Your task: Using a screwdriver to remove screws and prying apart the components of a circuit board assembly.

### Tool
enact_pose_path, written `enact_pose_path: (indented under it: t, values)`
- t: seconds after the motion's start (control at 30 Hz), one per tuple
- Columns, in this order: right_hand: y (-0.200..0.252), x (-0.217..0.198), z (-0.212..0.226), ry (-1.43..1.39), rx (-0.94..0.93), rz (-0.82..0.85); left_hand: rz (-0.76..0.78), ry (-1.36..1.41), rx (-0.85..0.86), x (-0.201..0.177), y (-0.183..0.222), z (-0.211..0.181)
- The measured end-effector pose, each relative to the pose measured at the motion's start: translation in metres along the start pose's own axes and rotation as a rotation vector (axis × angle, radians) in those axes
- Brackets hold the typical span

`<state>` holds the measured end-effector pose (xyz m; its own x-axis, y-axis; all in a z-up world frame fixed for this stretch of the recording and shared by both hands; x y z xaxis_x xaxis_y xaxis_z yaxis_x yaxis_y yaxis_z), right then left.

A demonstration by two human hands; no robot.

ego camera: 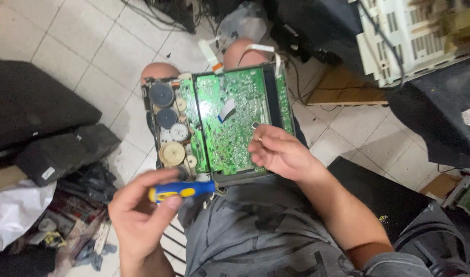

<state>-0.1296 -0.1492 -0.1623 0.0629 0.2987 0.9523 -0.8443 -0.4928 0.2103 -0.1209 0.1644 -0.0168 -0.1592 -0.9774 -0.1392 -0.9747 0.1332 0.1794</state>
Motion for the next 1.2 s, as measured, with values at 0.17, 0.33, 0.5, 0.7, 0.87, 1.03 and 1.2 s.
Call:
enact_pose_path:
  t: [0.17,0.33,0.5,0.7,0.87,1.03,1.2]
  values:
    - [0.024,0.002,-0.006,-0.049,0.006,-0.093,-0.252,0.276,0.121,-0.002,-0.003,0.018]
    - [0.033,-0.003,-0.015,0.171,-0.051,-0.175,-0.492,0.19,0.265,0.005,0.015,0.02]
    - [0.03,0.005,-0.028,0.065,-0.044,-0.06,-0.335,0.272,0.394,0.023,0.025,0.03]
    - [0.027,0.009,-0.053,-0.003,0.032,-0.294,-0.076,0.002,0.478,0.044,0.036,0.024]
    - [0.025,0.015,-0.059,-0.078,0.039,-0.334,-0.02,-0.055,0.416,0.043,0.036,0.019]
    - [0.026,0.015,-0.061,-0.03,0.07,-0.34,-0.036,-0.128,0.439,0.05,0.033,0.013]
    - [0.024,0.017,-0.06,-0.068,0.059,-0.371,-0.026,0.005,0.403,0.048,0.039,0.028]
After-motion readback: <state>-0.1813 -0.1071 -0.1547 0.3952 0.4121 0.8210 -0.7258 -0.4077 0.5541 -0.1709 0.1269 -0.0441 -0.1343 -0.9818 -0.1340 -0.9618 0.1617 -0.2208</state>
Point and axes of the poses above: each hand's wrist, its own y-axis away from the middle knuckle, its own x-axis out of the palm, z = x × y, the point moved 3 cm from there along -y, towards the middle knuckle, and after that the axes turned 2 degrees about -y, right-handed, at the moved point
